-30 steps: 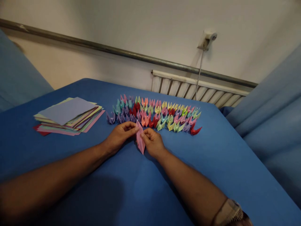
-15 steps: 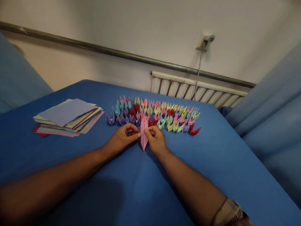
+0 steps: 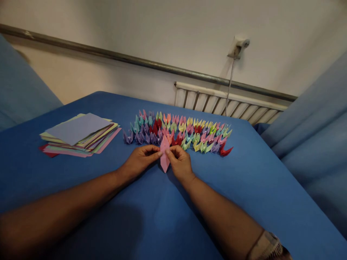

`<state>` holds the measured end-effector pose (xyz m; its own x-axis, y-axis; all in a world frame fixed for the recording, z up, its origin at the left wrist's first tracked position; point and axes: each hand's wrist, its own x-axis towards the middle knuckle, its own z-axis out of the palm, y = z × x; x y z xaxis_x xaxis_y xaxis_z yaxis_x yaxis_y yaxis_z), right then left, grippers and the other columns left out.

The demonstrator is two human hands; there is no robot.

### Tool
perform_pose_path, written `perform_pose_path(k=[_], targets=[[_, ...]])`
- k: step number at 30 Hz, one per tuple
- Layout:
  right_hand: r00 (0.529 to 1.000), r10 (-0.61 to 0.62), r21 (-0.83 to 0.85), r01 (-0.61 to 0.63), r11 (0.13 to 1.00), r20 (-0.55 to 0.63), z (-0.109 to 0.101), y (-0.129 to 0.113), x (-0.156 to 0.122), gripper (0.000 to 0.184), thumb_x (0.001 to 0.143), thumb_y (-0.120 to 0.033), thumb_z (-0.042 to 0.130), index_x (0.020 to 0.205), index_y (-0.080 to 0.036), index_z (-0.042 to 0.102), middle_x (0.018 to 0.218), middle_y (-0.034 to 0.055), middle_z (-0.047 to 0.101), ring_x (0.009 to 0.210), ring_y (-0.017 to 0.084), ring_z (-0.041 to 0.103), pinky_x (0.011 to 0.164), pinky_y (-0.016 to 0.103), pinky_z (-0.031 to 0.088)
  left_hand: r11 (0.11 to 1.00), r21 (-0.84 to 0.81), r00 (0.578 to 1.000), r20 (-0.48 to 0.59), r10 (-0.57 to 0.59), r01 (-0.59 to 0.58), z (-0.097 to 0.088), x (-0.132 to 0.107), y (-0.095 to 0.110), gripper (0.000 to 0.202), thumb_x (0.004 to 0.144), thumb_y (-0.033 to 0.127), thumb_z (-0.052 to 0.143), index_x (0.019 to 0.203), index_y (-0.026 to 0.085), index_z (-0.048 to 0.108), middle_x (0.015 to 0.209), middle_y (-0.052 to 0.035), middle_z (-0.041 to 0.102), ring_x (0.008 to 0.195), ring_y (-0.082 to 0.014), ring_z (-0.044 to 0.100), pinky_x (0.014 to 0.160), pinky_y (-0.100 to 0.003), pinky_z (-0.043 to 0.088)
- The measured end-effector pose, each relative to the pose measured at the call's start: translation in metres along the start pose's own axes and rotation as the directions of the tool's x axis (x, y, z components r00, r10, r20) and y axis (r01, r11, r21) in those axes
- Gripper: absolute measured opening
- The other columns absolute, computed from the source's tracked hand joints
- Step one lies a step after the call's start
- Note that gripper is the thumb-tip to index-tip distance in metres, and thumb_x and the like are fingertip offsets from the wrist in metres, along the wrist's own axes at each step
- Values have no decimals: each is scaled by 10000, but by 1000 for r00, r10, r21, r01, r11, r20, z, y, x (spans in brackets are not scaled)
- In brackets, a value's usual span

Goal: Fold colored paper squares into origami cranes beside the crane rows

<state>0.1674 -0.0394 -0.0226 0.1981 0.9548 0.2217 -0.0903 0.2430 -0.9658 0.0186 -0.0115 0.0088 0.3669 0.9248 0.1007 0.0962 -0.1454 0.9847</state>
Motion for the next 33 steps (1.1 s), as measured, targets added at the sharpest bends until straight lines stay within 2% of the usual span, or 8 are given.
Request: perform_pose_path(k=[6,12,19,24,30,33], targets=[[999,-36,-15,35,999,-31,1,2,-1,240,755,-414,700,740,-196,602,660,-37,569,611,112,496,599,240,409,996,-83,998,-42,-45,41,2,-2,2,243,667,330,741,745,166,580,698,28,608,653,-115,579,652,-243,472],[1000,-22,-38,22,999,-16,1,3,-2,237,756,-421,697,742,-199,616,643,-37,567,586,113,485,582,247,398,1000,12,1000,-3,11,-11,1,-2,2,211,718,356,697,705,156,631,681,17,599,632,-113,537,622,-238,430],[1000,1,-55,0,998,7,-1,-3,0,283,738,-435,709,666,-182,605,598,-49,514,561,99,433,555,241,357,999,-54,999,-34,-3,1,1,-1,2,219,732,362,703,722,154,636,673,33,579,631,-100,518,600,-220,408],[998,57,-12,-57,998,14,-1,-1,1,319,733,-464,709,652,-180,587,569,-57,498,540,90,415,537,235,339,995,-95,995,-91,-43,34,1,0,-1,215,685,325,742,724,158,613,675,36,594,624,-96,544,614,-223,438],[987,123,110,-133,985,101,5,-3,-1,347,639,-477,786,705,-187,609,632,-30,602,571,103,501,557,240,418,991,-134,989,-142,-48,29,1,1,-1,252,630,273,771,763,158,590,697,31,604,648,-102,570,644,-232,455],[982,149,101,-161,982,114,6,-4,-2,377,624,-507,790,675,-185,600,571,-44,575,512,91,472,520,237,404,990,-134,992,-117,-49,34,1,0,2,263,647,286,753,839,157,627,739,10,627,691,-122,586,684,-257,471]])
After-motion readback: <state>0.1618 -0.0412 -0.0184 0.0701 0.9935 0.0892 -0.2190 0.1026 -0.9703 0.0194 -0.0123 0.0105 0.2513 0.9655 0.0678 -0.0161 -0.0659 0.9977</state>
